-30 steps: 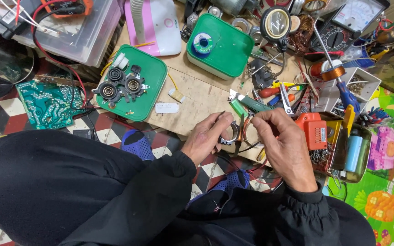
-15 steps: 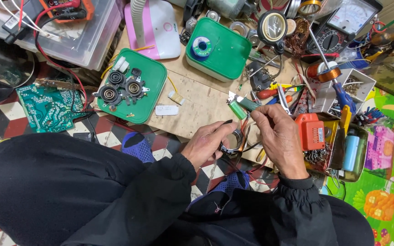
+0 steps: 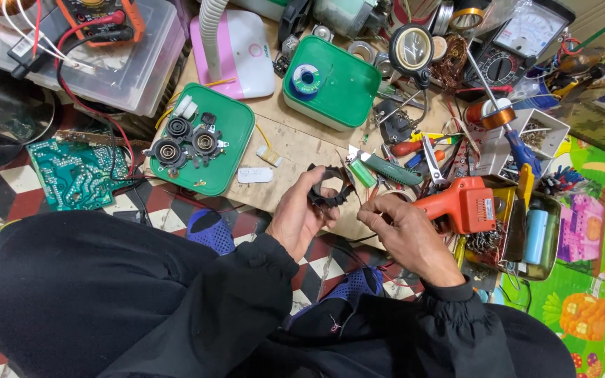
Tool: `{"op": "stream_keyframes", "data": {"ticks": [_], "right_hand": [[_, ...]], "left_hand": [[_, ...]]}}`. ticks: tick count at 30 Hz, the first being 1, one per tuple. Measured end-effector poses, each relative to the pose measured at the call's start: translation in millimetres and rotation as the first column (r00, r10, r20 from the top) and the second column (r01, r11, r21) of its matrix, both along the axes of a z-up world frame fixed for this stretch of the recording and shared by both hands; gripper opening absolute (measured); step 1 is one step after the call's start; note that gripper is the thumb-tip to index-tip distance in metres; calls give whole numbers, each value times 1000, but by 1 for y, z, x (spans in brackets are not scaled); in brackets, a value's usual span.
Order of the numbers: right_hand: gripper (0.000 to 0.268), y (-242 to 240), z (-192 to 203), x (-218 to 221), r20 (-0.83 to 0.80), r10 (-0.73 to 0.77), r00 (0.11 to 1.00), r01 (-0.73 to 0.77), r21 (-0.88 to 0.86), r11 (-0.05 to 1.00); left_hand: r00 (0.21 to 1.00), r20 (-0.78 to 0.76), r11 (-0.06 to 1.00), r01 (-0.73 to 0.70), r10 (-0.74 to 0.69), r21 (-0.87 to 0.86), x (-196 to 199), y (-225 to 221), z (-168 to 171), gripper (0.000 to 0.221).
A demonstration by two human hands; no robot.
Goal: Assembling and inspecting small electronic components, specifically a black plastic housing and a copper coil, on a cluttered workbench.
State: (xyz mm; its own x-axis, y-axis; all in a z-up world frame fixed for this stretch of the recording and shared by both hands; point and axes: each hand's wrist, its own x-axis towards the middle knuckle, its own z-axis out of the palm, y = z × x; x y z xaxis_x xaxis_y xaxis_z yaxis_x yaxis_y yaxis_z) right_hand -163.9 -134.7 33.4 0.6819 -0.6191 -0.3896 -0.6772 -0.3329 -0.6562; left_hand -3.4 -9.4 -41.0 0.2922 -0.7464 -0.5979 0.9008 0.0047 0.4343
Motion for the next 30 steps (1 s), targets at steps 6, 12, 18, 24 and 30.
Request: {"op": "stream_keyframes", "data": {"ticks": [6, 12, 18, 24, 30], "right_hand": [[18, 3, 20, -4, -1, 6, 1000, -6, 62, 998], [16, 3, 33, -6, 65, -14, 998, 14, 10, 1000], [16, 6, 41, 2, 161, -59, 985, 68, -56, 996], [17, 5, 40, 6, 193, -42, 980, 71, -143, 987], [19, -6, 26, 5, 161, -12, 987, 48, -221, 974]], "left_hand": [[995, 93, 999, -23, 21, 22, -2, -4, -17, 55], [962, 262, 997, 55, -69, 59, -7, -5, -30, 58], [895, 387, 971, 163, -220, 176, -6, -2, -18, 50], [832, 448, 942, 250, -327, 224, -11, 2, -9, 48], [816, 428, 920, 320, -389, 226, -13, 3, 6, 44]]}}
